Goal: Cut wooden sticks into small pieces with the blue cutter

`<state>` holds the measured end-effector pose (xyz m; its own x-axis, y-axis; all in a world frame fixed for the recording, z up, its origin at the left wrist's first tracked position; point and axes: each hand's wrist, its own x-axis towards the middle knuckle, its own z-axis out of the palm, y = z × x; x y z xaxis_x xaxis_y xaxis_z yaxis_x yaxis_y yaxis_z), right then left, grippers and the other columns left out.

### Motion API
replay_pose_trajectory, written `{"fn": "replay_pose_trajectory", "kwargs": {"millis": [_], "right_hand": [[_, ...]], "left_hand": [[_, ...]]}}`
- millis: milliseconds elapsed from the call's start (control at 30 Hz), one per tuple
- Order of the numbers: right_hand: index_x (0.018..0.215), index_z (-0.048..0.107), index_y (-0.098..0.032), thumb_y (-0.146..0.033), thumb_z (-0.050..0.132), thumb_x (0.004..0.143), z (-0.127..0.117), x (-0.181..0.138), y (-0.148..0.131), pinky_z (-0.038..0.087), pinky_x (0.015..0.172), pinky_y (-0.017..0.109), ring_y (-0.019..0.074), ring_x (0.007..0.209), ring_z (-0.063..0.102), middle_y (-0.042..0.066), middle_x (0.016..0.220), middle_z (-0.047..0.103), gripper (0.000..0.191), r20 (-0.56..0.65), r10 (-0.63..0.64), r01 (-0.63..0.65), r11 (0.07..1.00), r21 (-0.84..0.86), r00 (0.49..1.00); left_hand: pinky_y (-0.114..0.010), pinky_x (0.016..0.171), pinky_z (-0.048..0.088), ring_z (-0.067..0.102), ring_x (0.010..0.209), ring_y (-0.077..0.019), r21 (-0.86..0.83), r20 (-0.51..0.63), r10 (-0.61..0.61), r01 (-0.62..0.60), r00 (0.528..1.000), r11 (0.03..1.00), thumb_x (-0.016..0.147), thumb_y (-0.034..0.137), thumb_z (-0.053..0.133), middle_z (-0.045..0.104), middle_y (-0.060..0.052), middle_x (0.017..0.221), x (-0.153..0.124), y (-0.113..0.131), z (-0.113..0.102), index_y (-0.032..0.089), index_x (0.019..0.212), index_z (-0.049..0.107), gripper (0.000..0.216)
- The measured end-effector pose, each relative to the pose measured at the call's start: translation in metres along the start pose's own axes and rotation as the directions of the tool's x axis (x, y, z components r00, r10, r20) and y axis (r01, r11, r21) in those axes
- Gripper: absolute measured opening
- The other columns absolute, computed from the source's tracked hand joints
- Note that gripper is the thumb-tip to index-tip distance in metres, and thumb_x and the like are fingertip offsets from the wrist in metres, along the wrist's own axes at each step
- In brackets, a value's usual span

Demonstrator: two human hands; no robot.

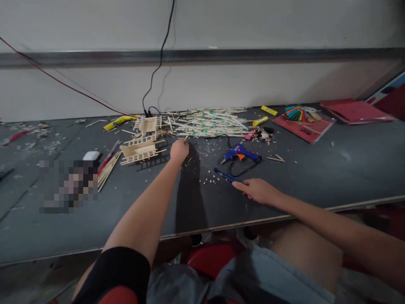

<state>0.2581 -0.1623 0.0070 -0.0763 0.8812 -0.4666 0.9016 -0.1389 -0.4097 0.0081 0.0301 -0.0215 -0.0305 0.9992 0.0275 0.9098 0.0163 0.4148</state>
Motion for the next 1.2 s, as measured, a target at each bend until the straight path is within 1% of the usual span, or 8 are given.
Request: {"fn": "replay_pose_trajectory", "kwargs": {"millis": [133,200,400,733,833,933,1033,1200], "right_hand": [[0.059,0.054,-0.019,-0.078,0.017,0.073,-0.001,-0.001,0.0,0.035,0.056,0.027,0.019,0.064,0.058,0.007,0.067,0.063,0.071,-0.029,-0.017,0.016,1.0,-0.023,0.999],[0.059,0.055,-0.019,-0.078,0.016,0.074,-0.001,0.0,0.001,0.035,0.055,0.027,0.0192,0.063,0.057,0.007,0.068,0.063,0.071,-0.043,-0.009,0.008,1.0,-0.023,0.999],[0.058,0.056,-0.02,-0.077,0.015,0.074,0.002,0.006,0.002,0.034,0.055,0.028,0.0191,0.061,0.056,0.007,0.066,0.062,0.072,-0.058,0.016,-0.018,0.999,-0.031,0.998],[0.058,0.057,-0.02,-0.08,0.016,0.071,0.002,0.007,0.001,0.034,0.053,0.028,0.0189,0.06,0.058,0.007,0.067,0.064,0.074,-0.087,0.051,-0.05,0.999,0.004,0.995],[0.058,0.057,-0.02,-0.08,0.016,0.071,0.003,0.006,0.002,0.035,0.053,0.028,0.0191,0.06,0.058,0.007,0.066,0.064,0.074,-0.1,0.053,-0.053,0.999,0.009,0.994],[0.057,0.058,-0.02,-0.08,0.016,0.071,0.005,0.005,0.002,0.035,0.053,0.027,0.019,0.059,0.059,0.006,0.064,0.064,0.074,-0.11,0.049,-0.048,0.999,0.013,0.993],[0.057,0.058,-0.02,-0.08,0.016,0.07,0.006,0.004,0.003,0.035,0.052,0.027,0.019,0.059,0.059,0.007,0.064,0.064,0.075,-0.116,0.047,-0.046,0.999,0.015,0.992],[0.061,0.06,-0.019,-0.08,0.017,0.07,0.006,0.002,0.002,0.037,0.051,0.027,0.0191,0.058,0.059,0.007,0.065,0.065,0.075,-0.104,0.057,-0.054,0.998,0.038,0.993]], "left_hand": [[-0.034,0.077,0.045,0.058,0.099,-0.027,0.052,0.04,-0.116,0.114,0.992,0.992,0.08,0.031,0.044,0.064,-0.013,0.108,0.019,0.005,-0.001,0.021,0.104,0.063,0.032],[-0.036,0.078,0.045,0.058,0.099,-0.0278,0.056,0.04,-0.137,0.134,0.99,0.989,0.08,0.036,0.045,0.063,-0.012,0.11,0.026,0.006,-0.002,0.024,0.108,0.062,0.035],[-0.036,0.077,0.045,0.058,0.099,-0.0276,0.06,0.047,-0.099,0.097,0.994,0.994,0.08,0.041,0.045,0.064,-0.01,0.109,0.036,0.006,-0.002,0.029,0.106,0.063,0.034],[-0.033,0.074,0.044,0.059,0.095,-0.0265,0.108,0.04,-0.04,0.036,0.998,0.993,0.083,0.036,0.039,0.065,-0.014,0.103,0.033,0.008,-0.003,0.022,0.103,0.062,0.034],[-0.031,0.074,0.043,0.059,0.093,-0.0257,0.101,0.019,0.018,-0.02,1.0,0.995,0.084,0.035,0.036,0.065,-0.014,0.102,0.02,0.009,-0.007,0.019,0.102,0.061,0.034],[-0.03,0.072,0.042,0.06,0.09,-0.0249,0.102,0.012,0.059,-0.06,0.998,0.993,0.085,0.034,0.033,0.065,-0.015,0.097,-0.004,0.01,-0.013,0.018,0.099,0.06,0.034],[-0.028,0.07,0.04,0.06,0.086,-0.0231,0.097,0.03,0.11,-0.113,0.993,0.989,0.087,0.035,0.031,0.066,-0.013,0.091,-0.038,0.008,-0.019,0.018,0.096,0.058,0.034],[-0.025,0.066,0.037,0.06,0.078,-0.0196,0.101,0.137,0.218,-0.233,0.966,0.967,0.088,0.04,0.031,0.066,-0.009,0.083,-0.106,-0.002,-0.021,0.02,0.093,0.058,0.034]]}}
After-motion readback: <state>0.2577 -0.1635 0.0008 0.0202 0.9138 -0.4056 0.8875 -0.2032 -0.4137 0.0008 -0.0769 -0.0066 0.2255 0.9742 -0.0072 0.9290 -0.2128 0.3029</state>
